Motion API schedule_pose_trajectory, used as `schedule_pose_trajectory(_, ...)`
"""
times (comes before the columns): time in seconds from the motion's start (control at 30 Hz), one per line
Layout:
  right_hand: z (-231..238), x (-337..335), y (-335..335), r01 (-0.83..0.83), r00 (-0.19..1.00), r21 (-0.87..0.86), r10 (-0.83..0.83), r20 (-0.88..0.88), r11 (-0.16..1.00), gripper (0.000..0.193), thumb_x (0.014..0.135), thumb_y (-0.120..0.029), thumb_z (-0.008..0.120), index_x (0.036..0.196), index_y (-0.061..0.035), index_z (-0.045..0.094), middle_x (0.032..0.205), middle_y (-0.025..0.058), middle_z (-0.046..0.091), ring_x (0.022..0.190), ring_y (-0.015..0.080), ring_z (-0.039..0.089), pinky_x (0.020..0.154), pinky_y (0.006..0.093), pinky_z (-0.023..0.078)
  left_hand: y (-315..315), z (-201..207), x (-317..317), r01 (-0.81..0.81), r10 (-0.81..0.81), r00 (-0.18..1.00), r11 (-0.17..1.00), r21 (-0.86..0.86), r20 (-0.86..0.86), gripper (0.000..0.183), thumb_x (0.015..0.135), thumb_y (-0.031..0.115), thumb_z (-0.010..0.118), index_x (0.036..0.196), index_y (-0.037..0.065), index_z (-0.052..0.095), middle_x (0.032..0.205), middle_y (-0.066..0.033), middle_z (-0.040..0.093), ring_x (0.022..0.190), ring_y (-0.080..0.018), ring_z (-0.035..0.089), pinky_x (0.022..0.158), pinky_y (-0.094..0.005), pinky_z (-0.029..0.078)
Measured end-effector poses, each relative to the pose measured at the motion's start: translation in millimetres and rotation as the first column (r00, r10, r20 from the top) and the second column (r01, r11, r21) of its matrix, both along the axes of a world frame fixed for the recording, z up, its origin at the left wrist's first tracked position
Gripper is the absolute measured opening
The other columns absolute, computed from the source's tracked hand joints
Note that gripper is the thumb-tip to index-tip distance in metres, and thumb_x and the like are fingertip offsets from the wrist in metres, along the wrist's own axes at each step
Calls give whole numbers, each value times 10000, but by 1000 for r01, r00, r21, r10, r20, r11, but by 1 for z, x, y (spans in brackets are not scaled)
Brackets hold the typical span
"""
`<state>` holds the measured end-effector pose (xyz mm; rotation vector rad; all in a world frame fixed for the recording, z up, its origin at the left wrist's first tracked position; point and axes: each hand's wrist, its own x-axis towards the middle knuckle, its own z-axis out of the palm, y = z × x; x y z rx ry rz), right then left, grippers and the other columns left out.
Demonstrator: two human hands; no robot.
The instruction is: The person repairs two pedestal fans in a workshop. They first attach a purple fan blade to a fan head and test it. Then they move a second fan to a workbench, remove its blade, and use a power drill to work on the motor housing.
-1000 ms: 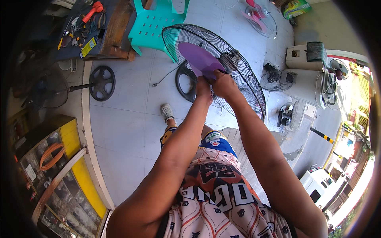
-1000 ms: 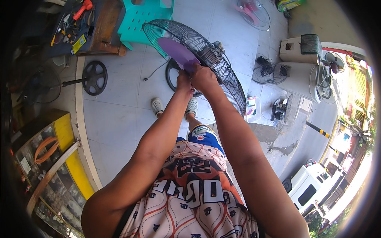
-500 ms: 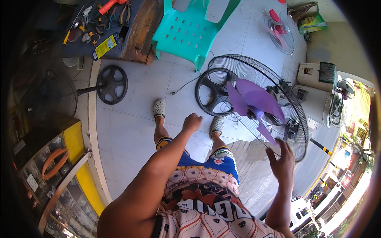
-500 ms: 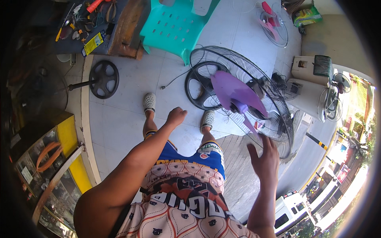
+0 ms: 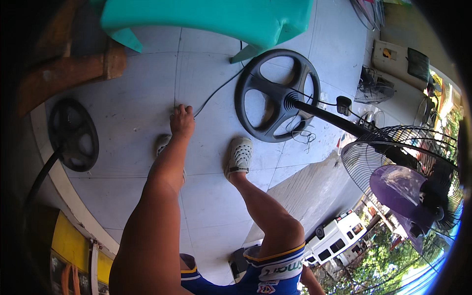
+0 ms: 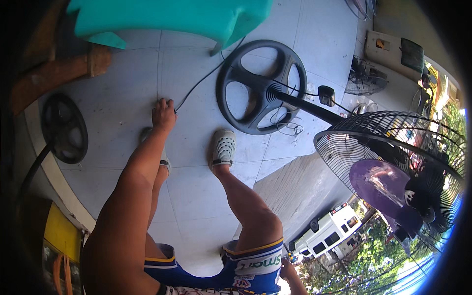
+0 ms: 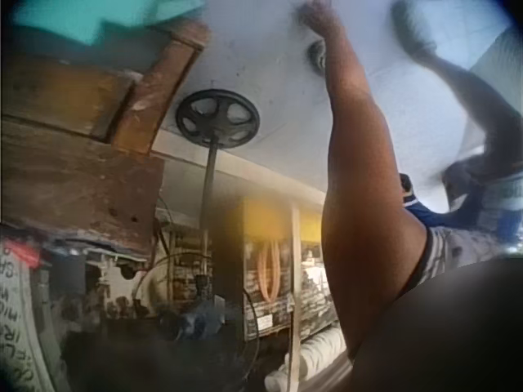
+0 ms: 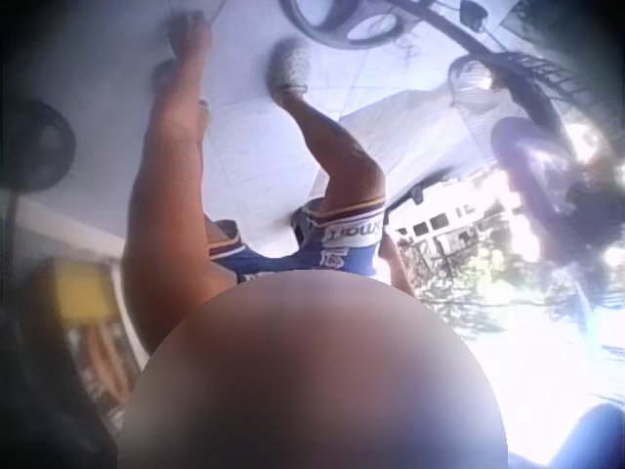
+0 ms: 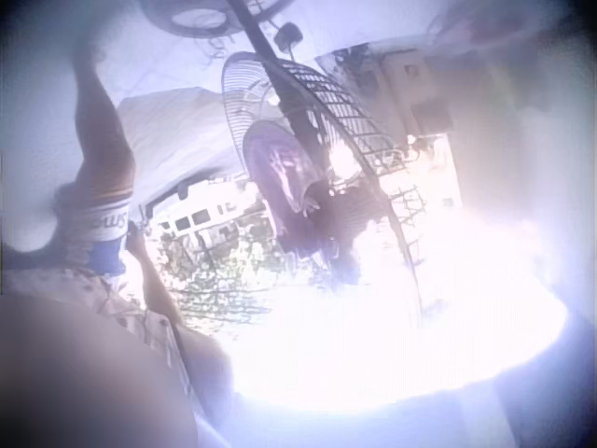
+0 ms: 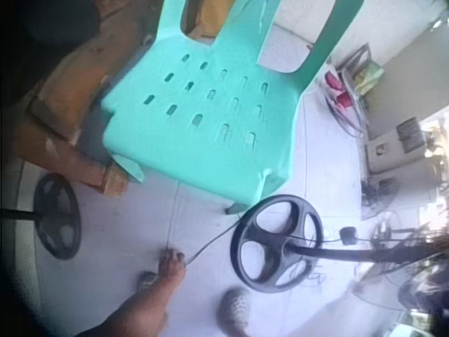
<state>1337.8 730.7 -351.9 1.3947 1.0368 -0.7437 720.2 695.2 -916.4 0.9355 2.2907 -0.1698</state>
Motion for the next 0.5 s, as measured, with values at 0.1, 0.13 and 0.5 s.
schedule_pose_trajectory(0.1,-28,-64,20,168,968,151,-134,-213,974,611,840,-250,759,1353,30,580,1257,270,681,1219,385,644,1024,434,486,-11,-3,8,-42,41,996,999,17,77,278,906,332,683,1086,120,694,1216,-85,604,1156,-305,587,937,-467,512)
schedule_pose_trajectory(0.13,-32,-83,25,177,979,195,-151,-139,965,527,871,-261,746,1304,13,624,1204,239,707,1161,340,674,978,415,510,-19,12,9,-92,89,984,996,9,155,282,898,334,688,1072,113,695,1200,-93,609,1132,-315,594,927,-465,518)
schedule_pose_trajectory(0.5,106,-290,39,216,746,389,105,-658,896,345,914,-236,709,1178,-13,697,1095,207,714,946,319,739,829,411,583,-138,598,-66,-508,369,861,609,608,350,245,789,76,802,963,15,641,1042,-136,588,931,-326,632,801,-414,539)
